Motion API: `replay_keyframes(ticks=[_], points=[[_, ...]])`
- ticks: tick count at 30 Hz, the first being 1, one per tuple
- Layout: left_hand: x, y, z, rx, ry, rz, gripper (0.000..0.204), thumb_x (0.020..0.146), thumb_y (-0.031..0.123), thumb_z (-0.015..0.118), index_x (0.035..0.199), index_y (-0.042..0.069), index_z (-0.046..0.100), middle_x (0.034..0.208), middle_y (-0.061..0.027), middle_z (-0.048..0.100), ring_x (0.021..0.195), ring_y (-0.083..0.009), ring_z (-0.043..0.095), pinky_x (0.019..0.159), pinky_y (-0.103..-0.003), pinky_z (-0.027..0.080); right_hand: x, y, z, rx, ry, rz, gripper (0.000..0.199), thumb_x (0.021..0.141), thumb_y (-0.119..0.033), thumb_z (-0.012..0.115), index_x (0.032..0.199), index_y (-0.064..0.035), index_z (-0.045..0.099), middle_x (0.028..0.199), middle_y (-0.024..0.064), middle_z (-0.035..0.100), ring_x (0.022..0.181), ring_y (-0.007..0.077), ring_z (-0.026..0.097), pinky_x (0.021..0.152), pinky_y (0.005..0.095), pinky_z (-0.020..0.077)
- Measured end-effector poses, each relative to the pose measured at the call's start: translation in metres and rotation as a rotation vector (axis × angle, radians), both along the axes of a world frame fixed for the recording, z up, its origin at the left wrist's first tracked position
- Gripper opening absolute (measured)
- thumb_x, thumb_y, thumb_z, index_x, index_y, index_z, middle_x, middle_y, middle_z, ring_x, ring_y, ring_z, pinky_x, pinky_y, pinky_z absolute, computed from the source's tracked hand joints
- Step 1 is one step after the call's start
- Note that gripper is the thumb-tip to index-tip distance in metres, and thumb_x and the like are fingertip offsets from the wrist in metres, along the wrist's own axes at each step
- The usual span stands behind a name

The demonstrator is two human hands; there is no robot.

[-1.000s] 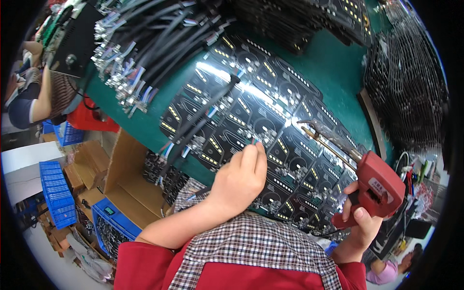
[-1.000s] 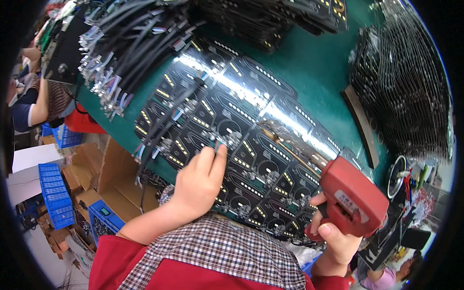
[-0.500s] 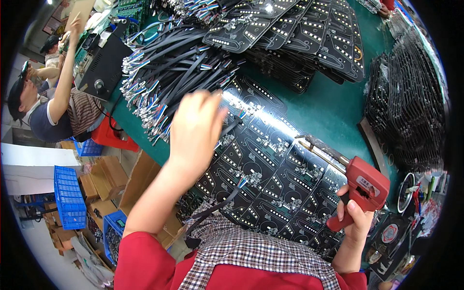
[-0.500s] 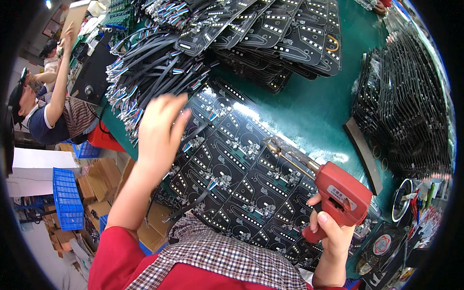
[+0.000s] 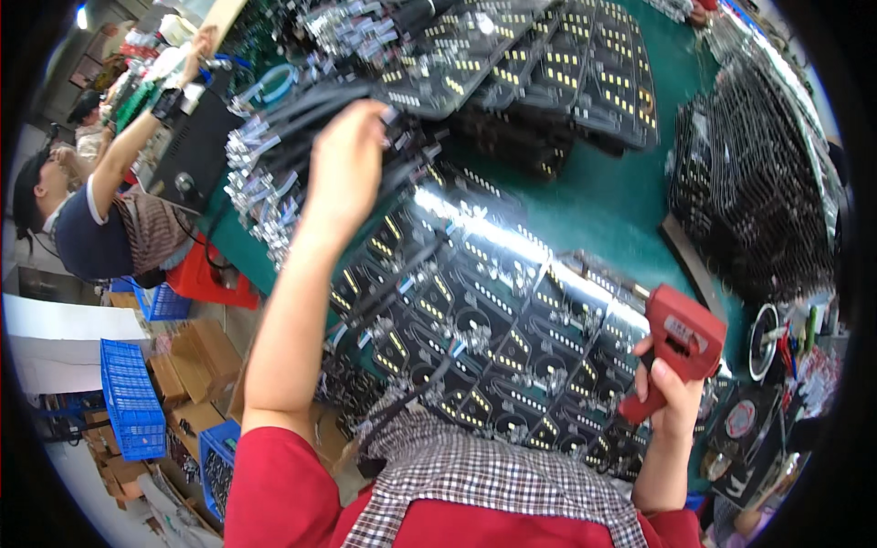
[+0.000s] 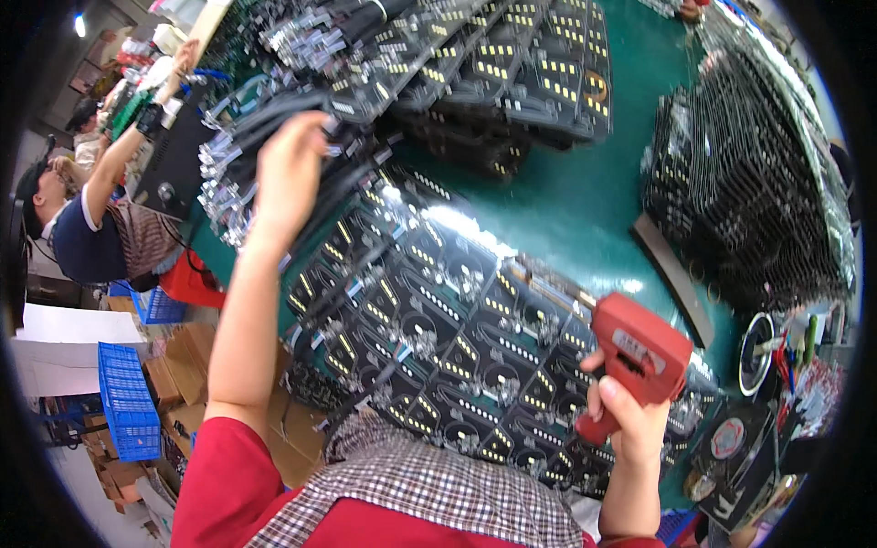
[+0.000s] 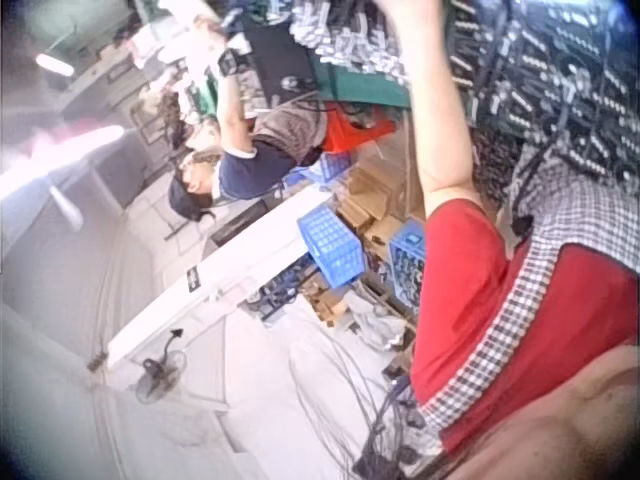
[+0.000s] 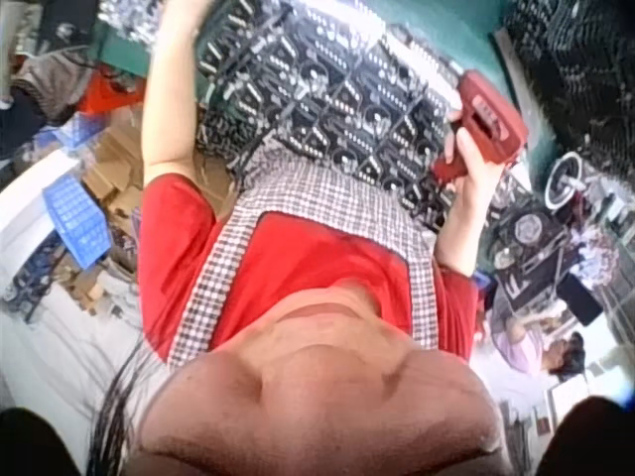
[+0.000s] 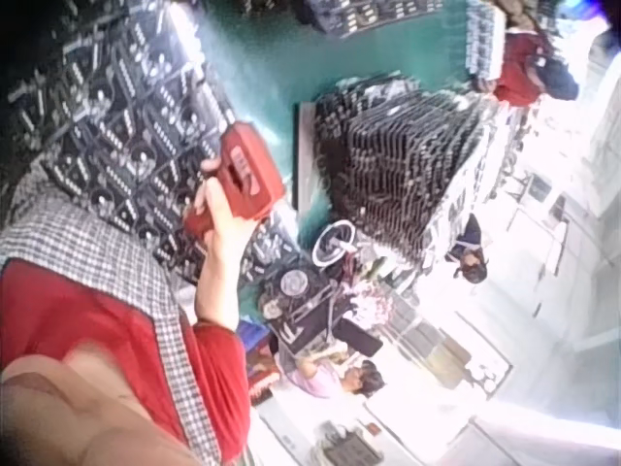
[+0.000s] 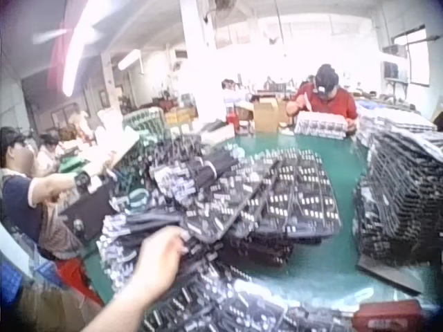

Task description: The person solders wires onto circuit boards using a soldering gun, places a board into a box, arranges circuit boards on the table by hand, and solders wires onto the boards.

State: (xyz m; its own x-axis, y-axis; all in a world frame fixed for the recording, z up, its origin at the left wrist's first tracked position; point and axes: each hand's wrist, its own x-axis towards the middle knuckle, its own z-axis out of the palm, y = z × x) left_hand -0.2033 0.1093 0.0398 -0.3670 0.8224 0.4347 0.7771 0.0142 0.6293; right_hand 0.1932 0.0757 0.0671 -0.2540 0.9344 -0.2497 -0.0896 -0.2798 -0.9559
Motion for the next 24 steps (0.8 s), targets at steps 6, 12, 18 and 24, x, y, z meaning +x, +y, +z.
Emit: replay_keyframes(ticks=[6, 12, 18, 24], points=[[0.022, -0.025, 0.051, -0.005, 0.020, 0.037, 0.015, 0.089, 0.008, 0.053, 0.099, -0.002, 0.060, 0.076, -0.0076, 0.061, 0.065, -0.0115, 0.052, 0.059, -0.028, 0.042, 0.000, 0.008, -0.012, 0.001, 0.022, -0.011, 0.053, 0.079, -0.012, 0.063, 0.124, 0.0033, 0.040, 0.093, 0.0185, 0.058, 0.051, 0.0131, 0.049, 0.043, 0.0220, 0.0397], [0.114, -0.070, 0.002, -0.032, 0.180, -0.209, 0.021, 0.072, -0.004, 0.067, 0.093, 0.001, 0.065, 0.078, -0.0088, 0.055, 0.065, -0.0189, 0.056, 0.057, -0.027, 0.045, -0.010, 0.015, -0.013, 0.027, 0.008, 0.059, 0.054, 0.078, -0.013, 0.066, 0.124, 0.0037, 0.042, 0.096, 0.0188, 0.059, 0.054, 0.0129, 0.051, 0.047, 0.0219, 0.0422], [0.139, -0.084, -0.037, -0.179, 0.267, -0.244, 0.041, 0.068, -0.004, 0.068, 0.108, 0.004, 0.064, 0.089, -0.0089, 0.053, 0.073, -0.0216, 0.052, 0.064, -0.032, 0.045, -0.015, 0.003, -0.018, -0.090, -0.075, 0.146, 0.059, 0.076, -0.019, 0.070, 0.124, 0.0012, 0.043, 0.096, 0.0196, 0.058, 0.057, 0.0136, 0.050, 0.049, 0.0224, 0.0423], [0.138, -0.087, -0.037, -0.249, 0.252, -0.289, 0.038, 0.068, -0.002, 0.069, 0.106, -0.002, 0.063, 0.083, -0.0082, 0.054, 0.070, -0.0221, 0.054, 0.061, -0.031, 0.046, -0.014, -0.001, -0.019, -0.129, -0.120, 0.191, 0.062, 0.076, -0.022, 0.072, 0.125, 0.0025, 0.042, 0.096, 0.0206, 0.058, 0.059, 0.0143, 0.052, 0.048, 0.0227, 0.0431]])
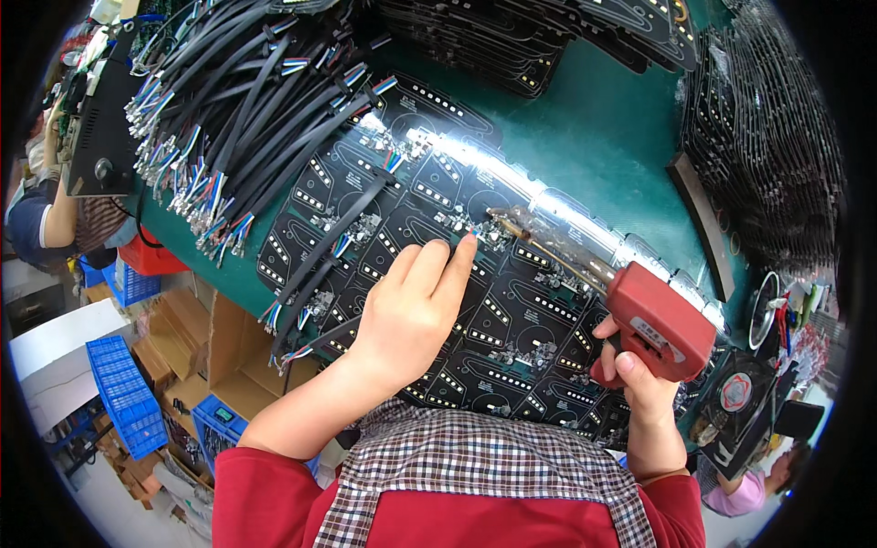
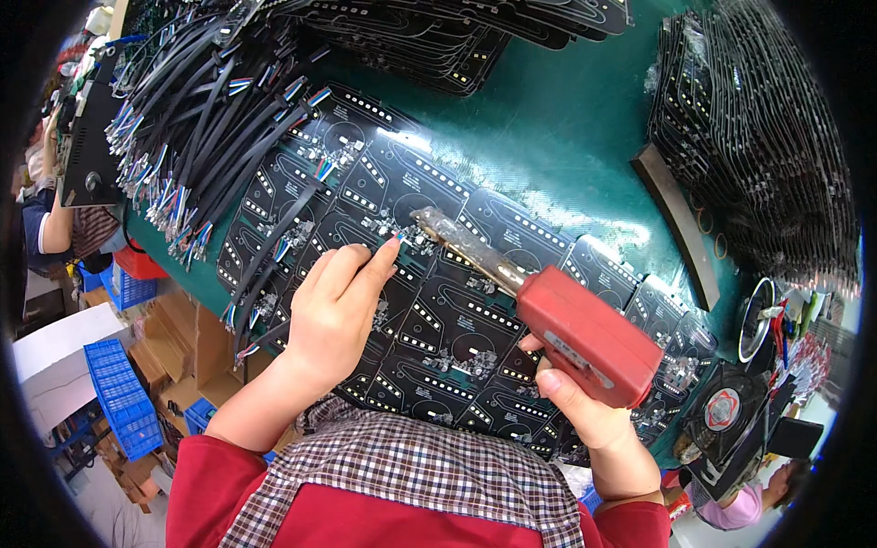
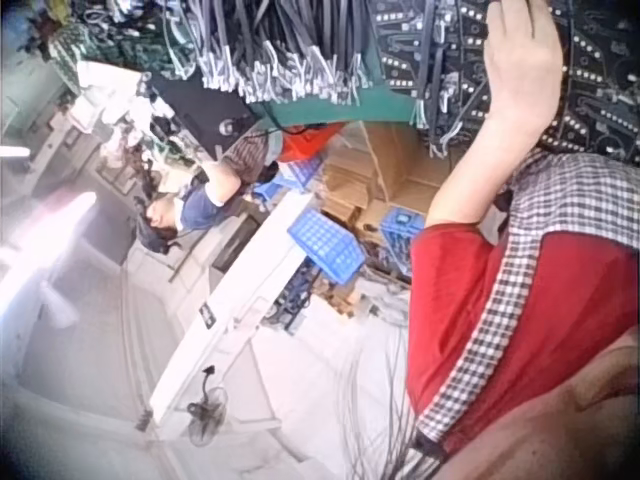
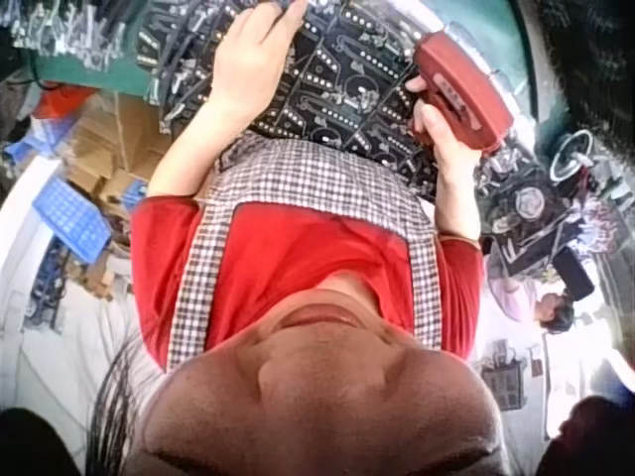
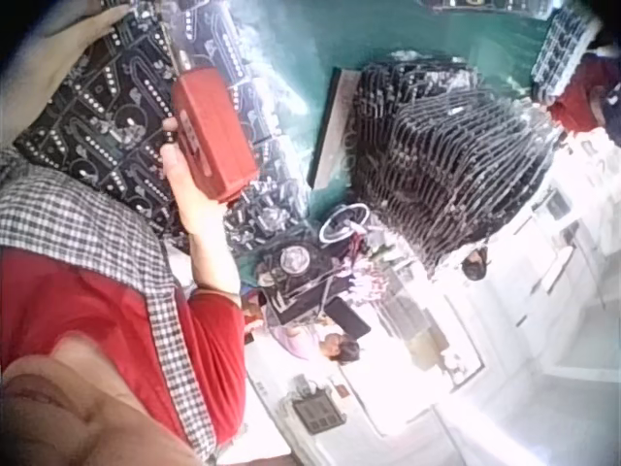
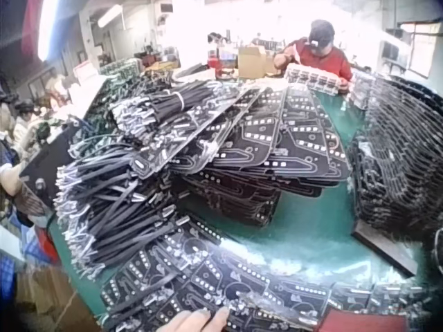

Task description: The person solders wires onto circuit boards using a soldering gun, places a board into a box, arranges circuit boards on the table by hand, and solders wires onto the boards.

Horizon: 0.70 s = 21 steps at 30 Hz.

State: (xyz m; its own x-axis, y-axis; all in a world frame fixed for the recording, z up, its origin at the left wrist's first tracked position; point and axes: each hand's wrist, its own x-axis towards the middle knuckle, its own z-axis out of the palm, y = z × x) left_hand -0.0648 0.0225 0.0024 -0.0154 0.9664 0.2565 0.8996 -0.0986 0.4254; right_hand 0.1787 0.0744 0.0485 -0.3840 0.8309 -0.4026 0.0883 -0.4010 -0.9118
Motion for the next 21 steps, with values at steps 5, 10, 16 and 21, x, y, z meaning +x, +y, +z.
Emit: replay_keyframes(ticks=[5, 10, 16, 21], points=[[-0.002, 0.002, 0.001, -0.022, -0.018, 0.018, 0.036, 0.068, -0.002, 0.069, 0.104, -0.003, 0.063, 0.081, -0.0085, 0.054, 0.069, -0.0225, 0.055, 0.060, -0.031, 0.046, 0.001, -0.002, 0.001, -0.088, 0.072, 0.093, 0.057, 0.079, -0.018, 0.069, 0.127, 0.0020, 0.044, 0.101, 0.0124, 0.059, 0.068, 0.0094, 0.050, 0.061, 0.0223, 0.0420], [-0.002, 0.001, 0.001, -0.040, -0.026, 0.000, 0.035, 0.068, -0.003, 0.069, 0.103, -0.004, 0.062, 0.082, -0.0089, 0.054, 0.068, -0.0222, 0.054, 0.060, -0.031, 0.046, -0.001, -0.003, 0.006, -0.212, 0.036, 0.034, 0.069, 0.077, -0.017, 0.072, 0.133, 0.0009, 0.036, 0.098, 0.0096, 0.058, 0.073, 0.0096, 0.050, 0.064, 0.0223, 0.0431], [-0.001, 0.001, 0.002, -0.047, -0.026, -0.008, 0.036, 0.068, -0.003, 0.069, 0.102, -0.005, 0.062, 0.082, -0.0093, 0.054, 0.067, -0.0221, 0.054, 0.059, -0.031, 0.046, -0.010, -0.006, 0.004, -0.057, -0.116, 0.000, 0.065, 0.074, -0.034, 0.072, 0.119, 0.0050, 0.046, 0.078, 0.0100, 0.057, 0.051, 0.0122, 0.052, 0.048, 0.0232, 0.0453], [-0.002, 0.000, 0.002, -0.045, -0.029, -0.005, 0.035, 0.068, -0.004, 0.067, 0.103, -0.006, 0.061, 0.081, -0.0093, 0.053, 0.067, -0.0228, 0.053, 0.059, -0.032, 0.045, 0.021, -0.006, -0.005, 0.049, -0.292, 0.210, 0.071, 0.072, -0.020, 0.076, 0.131, 0.0009, 0.043, 0.111, 0.0135, 0.060, 0.091, 0.0144, 0.059, 0.078, 0.0261, 0.0472]])
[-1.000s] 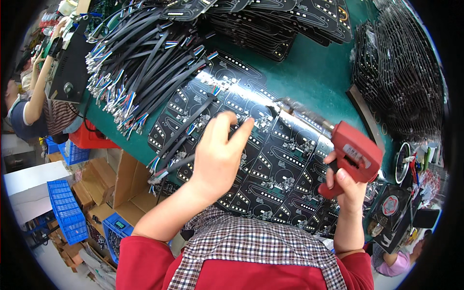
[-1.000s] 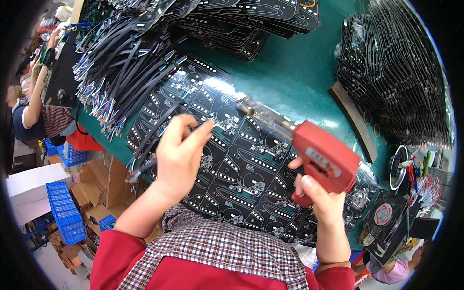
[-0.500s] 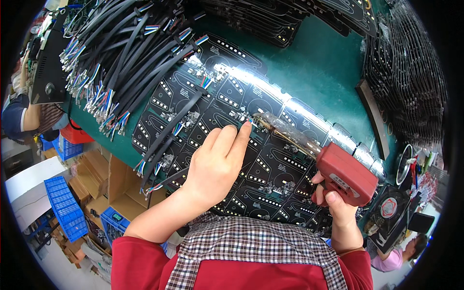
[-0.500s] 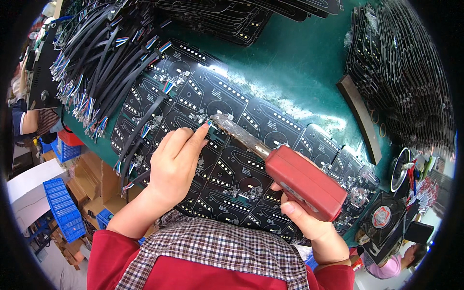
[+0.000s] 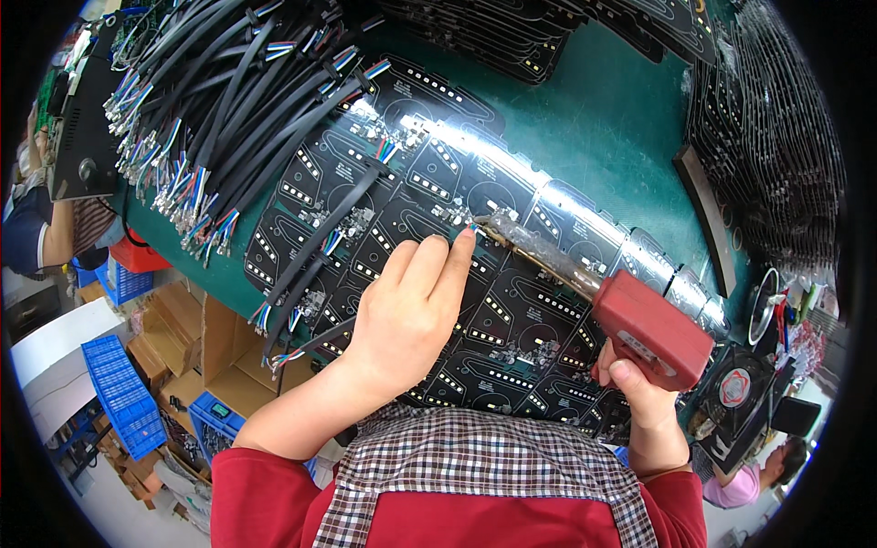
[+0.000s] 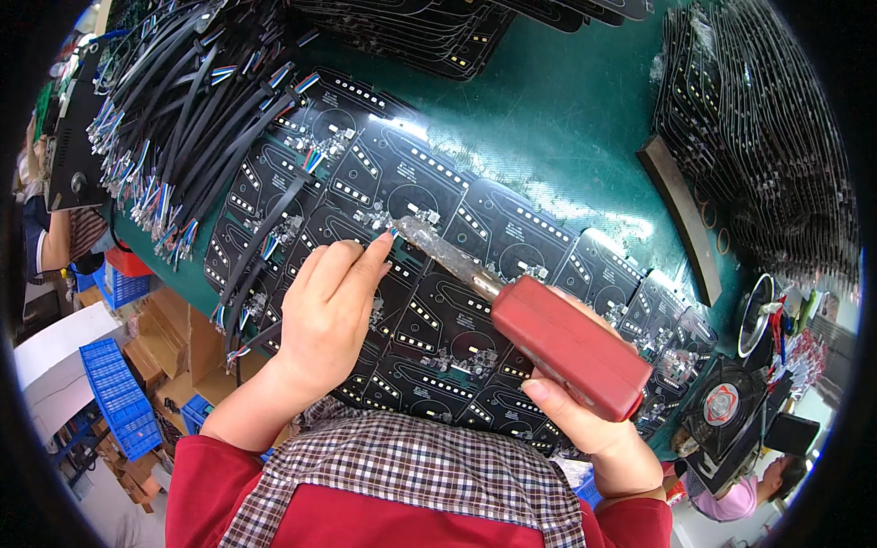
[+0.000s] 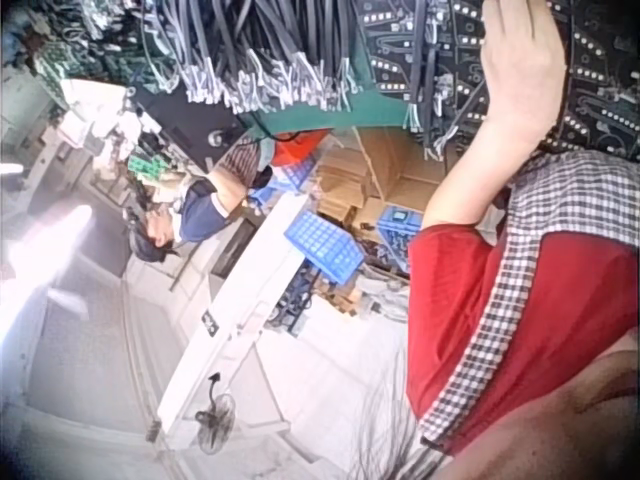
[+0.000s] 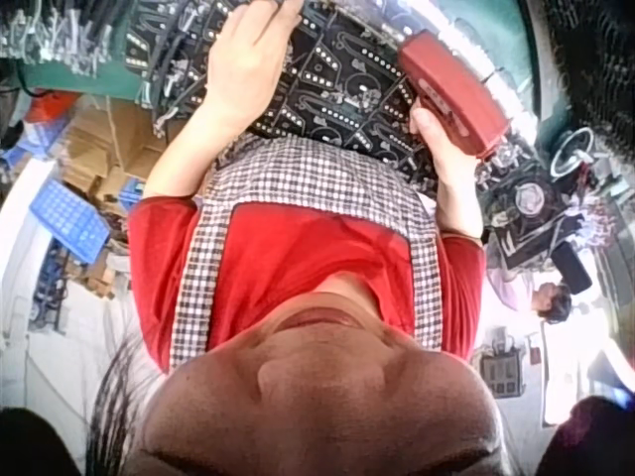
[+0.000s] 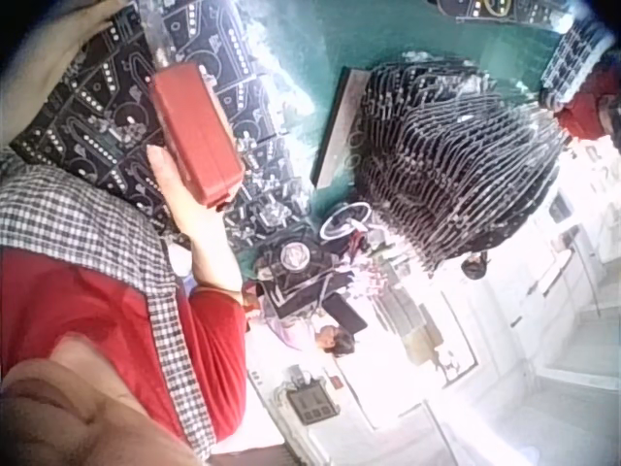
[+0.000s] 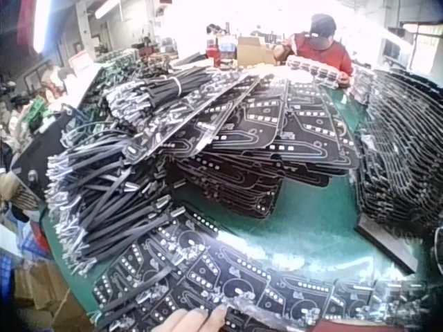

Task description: The person solders wires onto circuit boards using a soldering gun, places a board into a box, arranges circuit boards on the table by hand, and solders wires onto the boards.

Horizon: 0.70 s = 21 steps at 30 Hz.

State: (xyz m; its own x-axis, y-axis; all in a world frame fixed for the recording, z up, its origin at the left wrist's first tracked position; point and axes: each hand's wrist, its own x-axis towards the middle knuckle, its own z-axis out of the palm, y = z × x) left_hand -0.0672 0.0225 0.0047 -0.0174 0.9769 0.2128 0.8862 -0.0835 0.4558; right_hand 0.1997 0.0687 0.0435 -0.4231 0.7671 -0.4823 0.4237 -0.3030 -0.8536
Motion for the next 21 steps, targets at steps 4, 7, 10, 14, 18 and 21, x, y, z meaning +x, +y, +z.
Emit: replay_keyframes(ticks=[4, 7, 10, 14, 18, 21], points=[[0.002, 0.001, 0.002, -0.018, 0.003, -0.002, 0.035, 0.070, -0.005, 0.064, 0.104, -0.006, 0.059, 0.081, -0.0099, 0.051, 0.067, -0.0240, 0.052, 0.059, -0.033, 0.045, -0.009, 0.003, 0.004, 0.088, -0.027, 0.048, 0.070, 0.070, -0.024, 0.077, 0.127, 0.0035, 0.046, 0.114, 0.0168, 0.060, 0.088, 0.0163, 0.063, 0.076, 0.0269, 0.0494], [0.002, 0.000, 0.000, -0.016, 0.019, -0.003, 0.035, 0.070, -0.004, 0.064, 0.105, -0.007, 0.059, 0.081, -0.0104, 0.051, 0.067, -0.0245, 0.052, 0.059, -0.033, 0.045, -0.022, 0.006, 0.011, -0.035, 0.054, -0.039, 0.070, 0.070, -0.026, 0.077, 0.126, 0.0048, 0.047, 0.110, 0.0164, 0.062, 0.080, 0.0175, 0.065, 0.070, 0.0273, 0.0513], [0.002, 0.000, 0.000, -0.012, 0.031, -0.011, 0.035, 0.071, -0.003, 0.065, 0.105, -0.007, 0.059, 0.081, -0.0105, 0.051, 0.067, -0.0243, 0.052, 0.059, -0.033, 0.045, -0.023, 0.003, 0.009, -0.050, 0.168, -0.125, 0.069, 0.070, -0.028, 0.076, 0.124, 0.0057, 0.049, 0.109, 0.0156, 0.063, 0.080, 0.0178, 0.066, 0.071, 0.0273, 0.0513], [0.002, -0.001, -0.001, 0.008, 0.041, -0.011, 0.035, 0.071, -0.003, 0.065, 0.105, -0.006, 0.059, 0.081, -0.0106, 0.051, 0.067, -0.0242, 0.052, 0.059, -0.033, 0.045, -0.011, 0.002, 0.006, 0.020, -0.009, -0.008, 0.069, 0.070, -0.027, 0.077, 0.124, 0.0058, 0.049, 0.109, 0.0149, 0.063, 0.085, 0.0196, 0.066, 0.078, 0.0303, 0.0509], [0.002, -0.001, -0.002, 0.013, 0.033, 0.003, 0.034, 0.071, -0.003, 0.065, 0.104, -0.006, 0.059, 0.081, -0.0104, 0.051, 0.067, -0.0239, 0.052, 0.058, -0.033, 0.045, -0.017, 0.004, 0.011, 0.027, -0.036, 0.001, 0.065, 0.070, -0.026, 0.076, 0.122, 0.0051, 0.051, 0.113, 0.0162, 0.062, 0.094, 0.0256, 0.065, 0.085, 0.0346, 0.0496], [0.003, 0.000, -0.001, 0.002, 0.029, 0.016, 0.033, 0.071, -0.003, 0.065, 0.104, -0.006, 0.060, 0.081, -0.0101, 0.051, 0.067, -0.0238, 0.052, 0.058, -0.033, 0.045, -0.021, 0.005, 0.011, 0.166, -0.055, 0.034, 0.065, 0.070, -0.027, 0.076, 0.121, 0.0046, 0.052, 0.113, 0.0172, 0.062, 0.098, 0.0291, 0.064, 0.087, 0.0362, 0.0489]])
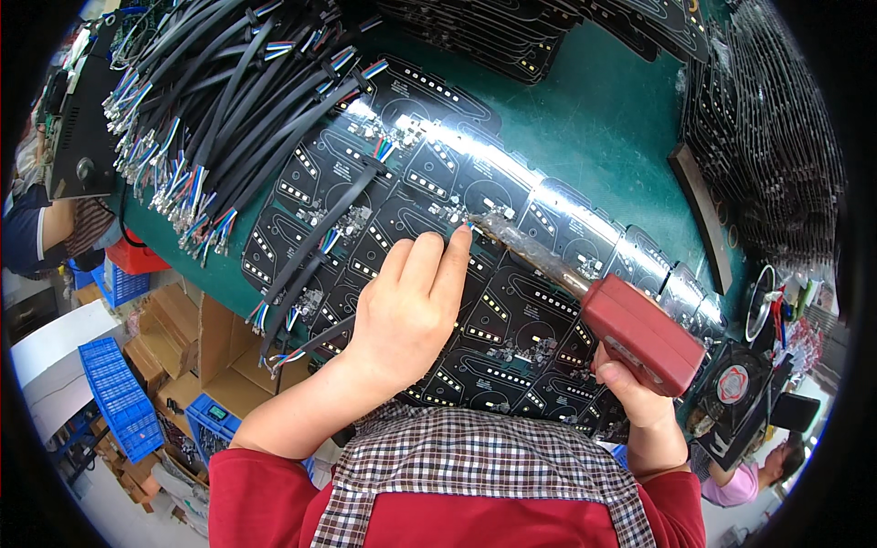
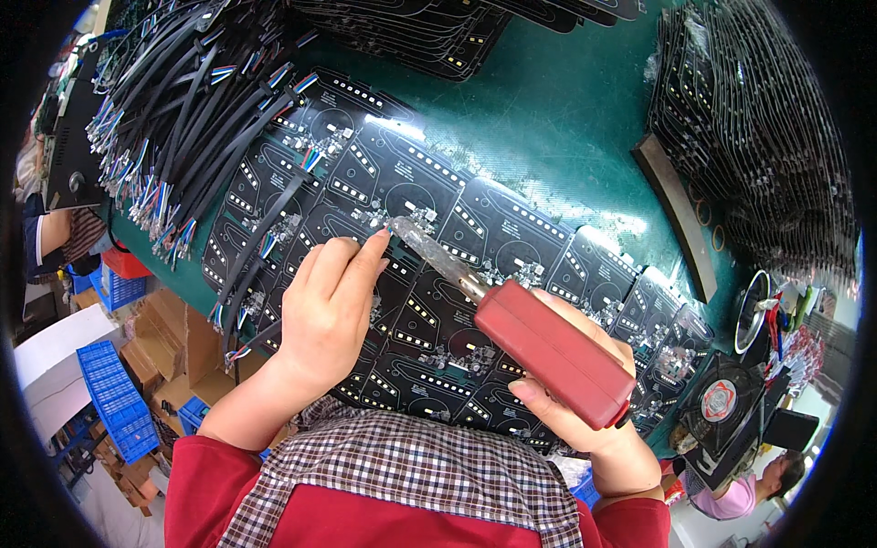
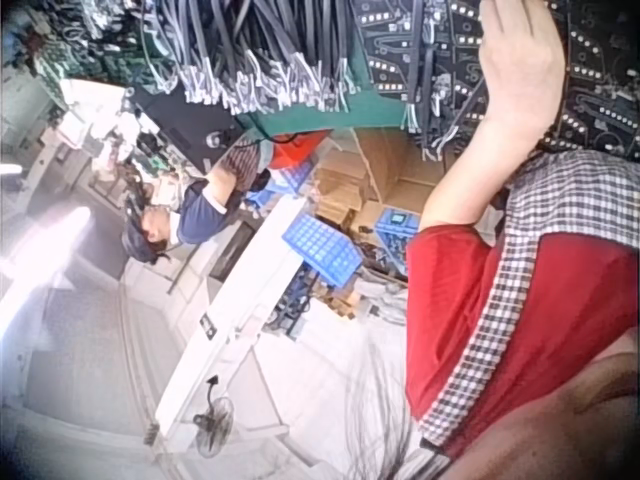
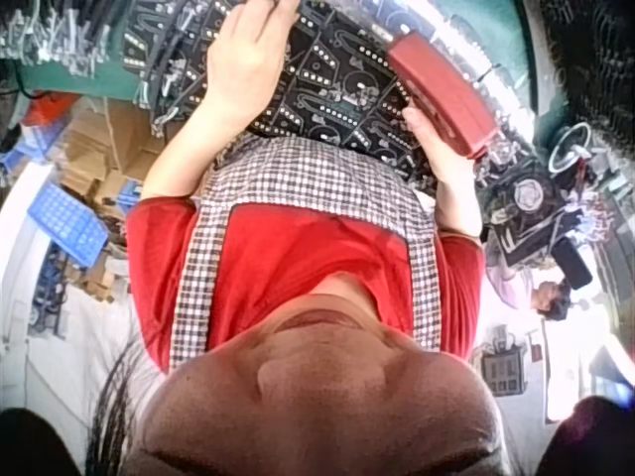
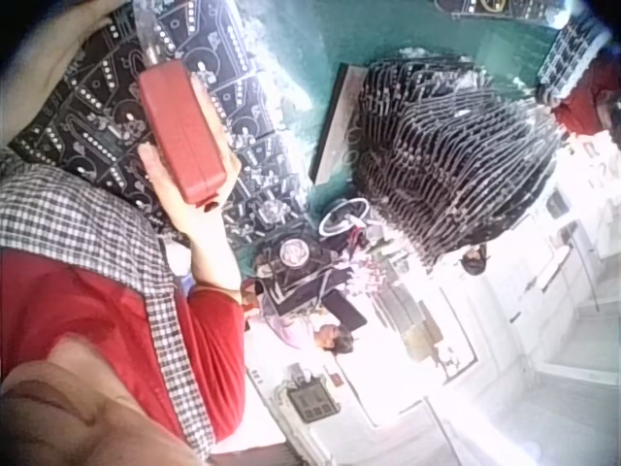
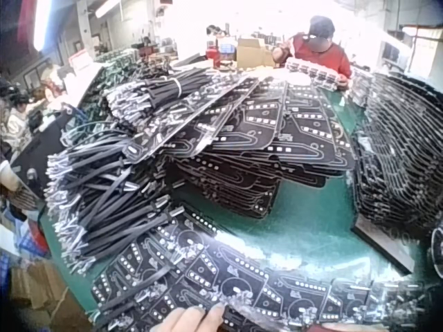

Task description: The person solders wires onto circuit boards using a soldering gun, places a board into a box, arranges circuit boards on the table by hand, and solders wires onto the boards.

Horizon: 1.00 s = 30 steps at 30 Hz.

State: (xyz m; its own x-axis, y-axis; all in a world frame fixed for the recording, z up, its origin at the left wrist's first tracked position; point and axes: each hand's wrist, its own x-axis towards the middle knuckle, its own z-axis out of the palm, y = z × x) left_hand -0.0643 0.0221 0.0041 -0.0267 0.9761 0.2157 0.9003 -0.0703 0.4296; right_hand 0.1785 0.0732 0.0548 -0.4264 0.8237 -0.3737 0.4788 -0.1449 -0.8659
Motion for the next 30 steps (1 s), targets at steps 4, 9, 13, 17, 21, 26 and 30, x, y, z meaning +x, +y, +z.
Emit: replay_keyframes(ticks=[4, 9, 13, 17, 21, 26, 30], points=[[0.000, 0.000, -0.001, 0.005, 0.008, 0.002, 0.033, 0.071, -0.003, 0.065, 0.104, -0.005, 0.060, 0.081, -0.0097, 0.050, 0.067, -0.0235, 0.052, 0.057, -0.033, 0.045, 0.001, 0.000, 0.004, 0.014, 0.008, -0.001, 0.068, 0.068, -0.032, 0.078, 0.120, 0.0041, 0.053, 0.113, 0.0181, 0.061, 0.103, 0.0307, 0.061, 0.087, 0.0373, 0.0487], [0.001, -0.002, -0.001, 0.024, 0.050, -0.002, 0.037, 0.070, -0.002, 0.065, 0.106, -0.004, 0.061, 0.081, -0.0089, 0.050, 0.067, -0.0226, 0.052, 0.057, -0.032, 0.046, 0.007, -0.003, 0.015, -0.016, -0.033, -0.066, 0.075, 0.064, -0.037, 0.081, 0.120, 0.0054, 0.053, 0.104, 0.0151, 0.065, 0.090, 0.0256, 0.065, 0.086, 0.0357, 0.0482], [0.000, -0.002, -0.002, 0.050, 0.078, -0.028, 0.038, 0.069, -0.002, 0.064, 0.107, -0.004, 0.061, 0.082, -0.0085, 0.050, 0.068, -0.0218, 0.053, 0.057, -0.031, 0.045, 0.024, -0.007, -0.002, -0.006, -0.087, -0.020, 0.074, 0.067, -0.033, 0.080, 0.122, 0.0062, 0.050, 0.096, 0.0130, 0.067, 0.081, 0.0213, 0.066, 0.084, 0.0354, 0.0489], [0.001, -0.002, -0.002, 0.034, 0.084, -0.027, 0.037, 0.069, -0.002, 0.064, 0.107, -0.004, 0.062, 0.082, -0.0085, 0.050, 0.067, -0.0214, 0.052, 0.056, -0.031, 0.045, 0.008, -0.005, 0.001, -0.190, 0.136, -0.148, 0.069, 0.068, -0.032, 0.079, 0.119, 0.0055, 0.053, 0.100, 0.0142, 0.066, 0.077, 0.0191, 0.066, 0.080, 0.0343, 0.0506], [0.001, -0.001, -0.004, 0.051, 0.067, -0.025, 0.037, 0.069, -0.002, 0.064, 0.106, -0.004, 0.062, 0.081, -0.0083, 0.050, 0.066, -0.0213, 0.052, 0.056, -0.031, 0.045, 0.010, -0.004, -0.003, -0.236, 0.132, -0.146, 0.065, 0.069, -0.033, 0.078, 0.118, 0.0039, 0.055, 0.108, 0.0155, 0.064, 0.080, 0.0195, 0.065, 0.079, 0.0333, 0.0508], [0.002, 0.000, -0.003, 0.052, 0.073, -0.015, 0.037, 0.068, -0.002, 0.064, 0.104, -0.004, 0.062, 0.079, -0.0084, 0.049, 0.066, -0.0216, 0.052, 0.054, -0.030, 0.045, 0.009, -0.002, -0.003, -0.061, -0.020, -0.040, 0.062, 0.068, -0.030, 0.078, 0.117, 0.0027, 0.056, 0.112, 0.0152, 0.062, 0.082, 0.0200, 0.065, 0.080, 0.0323, 0.0503], [0.001, 0.004, -0.002, 0.099, 0.181, -0.046, 0.034, 0.067, 0.001, 0.061, 0.101, -0.004, 0.062, 0.075, -0.0059, 0.046, 0.064, -0.0171, 0.050, 0.048, -0.025, 0.043, 0.003, -0.002, 0.001, -0.019, -0.034, -0.023, 0.064, 0.069, -0.029, 0.078, 0.119, 0.0022, 0.055, 0.112, 0.0149, 0.062, 0.086, 0.0161, 0.063, 0.077, 0.0294, 0.0498]])
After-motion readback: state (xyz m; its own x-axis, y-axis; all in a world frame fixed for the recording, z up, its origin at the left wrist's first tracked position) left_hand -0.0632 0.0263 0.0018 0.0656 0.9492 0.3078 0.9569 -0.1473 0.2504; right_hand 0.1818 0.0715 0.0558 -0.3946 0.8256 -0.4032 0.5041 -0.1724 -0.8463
